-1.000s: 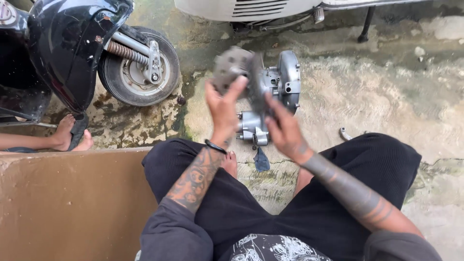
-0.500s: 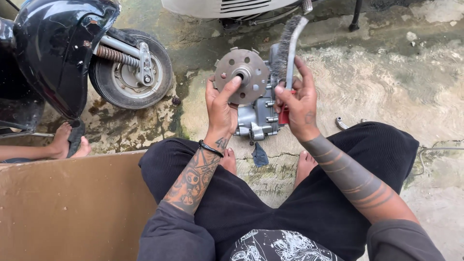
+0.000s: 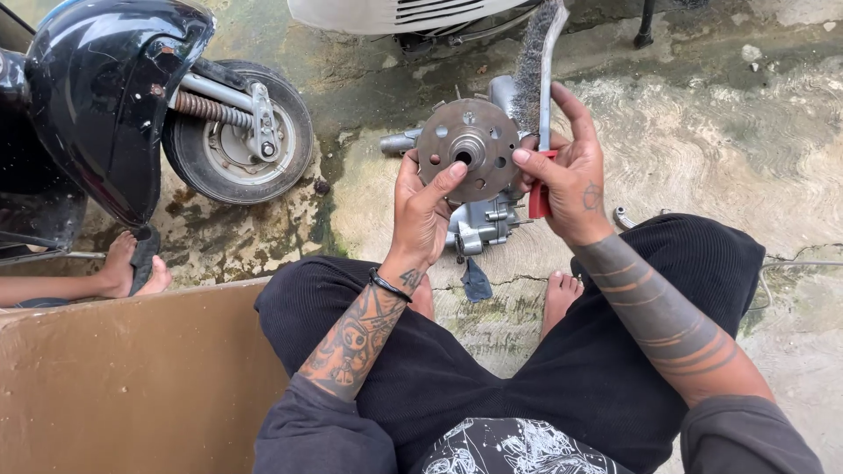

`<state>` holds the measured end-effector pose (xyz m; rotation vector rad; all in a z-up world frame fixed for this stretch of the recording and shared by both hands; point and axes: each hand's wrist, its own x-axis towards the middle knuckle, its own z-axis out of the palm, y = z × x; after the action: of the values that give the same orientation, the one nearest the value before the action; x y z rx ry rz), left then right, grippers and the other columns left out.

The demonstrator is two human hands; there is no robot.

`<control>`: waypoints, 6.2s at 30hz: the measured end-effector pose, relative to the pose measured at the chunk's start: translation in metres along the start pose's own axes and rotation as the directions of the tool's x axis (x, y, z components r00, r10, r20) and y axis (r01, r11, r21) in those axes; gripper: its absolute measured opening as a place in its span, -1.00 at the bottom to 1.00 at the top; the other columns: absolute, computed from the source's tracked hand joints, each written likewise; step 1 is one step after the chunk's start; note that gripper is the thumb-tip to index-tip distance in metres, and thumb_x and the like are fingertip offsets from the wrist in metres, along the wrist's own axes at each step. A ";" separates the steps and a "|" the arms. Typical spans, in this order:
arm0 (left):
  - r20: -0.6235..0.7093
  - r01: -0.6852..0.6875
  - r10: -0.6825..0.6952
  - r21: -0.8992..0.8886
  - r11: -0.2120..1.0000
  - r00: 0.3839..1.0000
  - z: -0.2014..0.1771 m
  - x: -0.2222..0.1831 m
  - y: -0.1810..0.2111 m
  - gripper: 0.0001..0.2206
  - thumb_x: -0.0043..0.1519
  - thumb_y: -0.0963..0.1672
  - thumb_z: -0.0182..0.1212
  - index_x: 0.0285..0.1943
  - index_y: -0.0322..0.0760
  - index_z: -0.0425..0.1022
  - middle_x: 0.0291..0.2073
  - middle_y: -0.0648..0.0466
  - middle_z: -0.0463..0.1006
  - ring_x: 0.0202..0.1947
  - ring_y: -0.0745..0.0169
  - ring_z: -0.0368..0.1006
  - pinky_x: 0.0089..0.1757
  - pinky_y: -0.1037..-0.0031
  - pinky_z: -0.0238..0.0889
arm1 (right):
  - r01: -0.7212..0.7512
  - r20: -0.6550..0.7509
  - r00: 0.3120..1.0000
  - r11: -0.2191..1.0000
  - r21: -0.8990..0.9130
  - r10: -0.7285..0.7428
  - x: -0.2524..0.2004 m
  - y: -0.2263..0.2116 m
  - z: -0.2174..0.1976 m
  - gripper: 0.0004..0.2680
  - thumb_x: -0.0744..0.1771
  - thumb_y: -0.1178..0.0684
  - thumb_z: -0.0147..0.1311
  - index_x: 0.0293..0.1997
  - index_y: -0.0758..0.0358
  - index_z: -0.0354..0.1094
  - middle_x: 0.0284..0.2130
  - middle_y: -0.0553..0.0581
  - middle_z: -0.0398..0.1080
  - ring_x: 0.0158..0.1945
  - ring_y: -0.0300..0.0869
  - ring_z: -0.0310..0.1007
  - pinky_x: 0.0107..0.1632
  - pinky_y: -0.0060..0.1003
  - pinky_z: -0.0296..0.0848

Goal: Cleaning a metal motorcycle component with a wire brush

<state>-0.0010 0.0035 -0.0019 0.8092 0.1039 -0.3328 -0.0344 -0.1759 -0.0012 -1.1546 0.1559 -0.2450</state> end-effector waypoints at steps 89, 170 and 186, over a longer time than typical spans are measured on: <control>-0.207 -0.034 0.085 0.240 0.970 0.975 -0.016 0.023 0.020 -0.23 -0.20 -0.07 0.51 0.21 -0.29 0.21 0.03 -0.15 0.42 -0.04 -0.03 0.43 -0.06 0.14 0.39 | 0.169 -0.072 0.978 0.948 -0.268 -0.195 0.033 -0.018 -0.025 -0.56 0.50 0.32 -0.15 0.61 0.04 -0.09 -0.26 0.19 0.42 -0.45 -0.25 0.31 -0.40 -0.42 0.42; 0.340 -0.117 0.037 0.215 0.970 0.940 -0.011 -0.013 0.009 -0.41 0.05 -0.24 0.47 0.21 -0.17 0.21 0.13 -0.03 0.45 0.09 0.15 0.42 0.13 0.37 0.32 | 0.364 0.031 0.928 0.888 -0.281 -0.371 -0.024 0.005 -0.019 -0.36 0.35 0.26 0.23 0.57 0.23 -0.19 -0.05 0.48 0.45 -0.28 -0.13 0.39 -0.22 -0.35 0.37; 0.362 -0.303 0.131 0.473 0.827 0.923 -0.003 -0.018 0.017 -0.44 -0.01 -0.15 0.51 0.13 -0.17 0.28 -0.07 0.15 0.38 -0.11 0.42 0.36 -0.07 0.61 0.27 | 0.351 0.087 0.936 0.888 -0.299 -0.341 -0.022 0.002 -0.019 -0.40 0.37 0.32 0.17 0.56 0.20 -0.20 -0.15 0.40 0.40 -0.67 -0.23 0.20 -0.63 -0.40 0.23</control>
<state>-0.0122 0.0210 0.0119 1.2863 -0.4013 -0.2674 -0.0600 -0.1858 -0.0102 -1.4992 -0.0464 -0.5327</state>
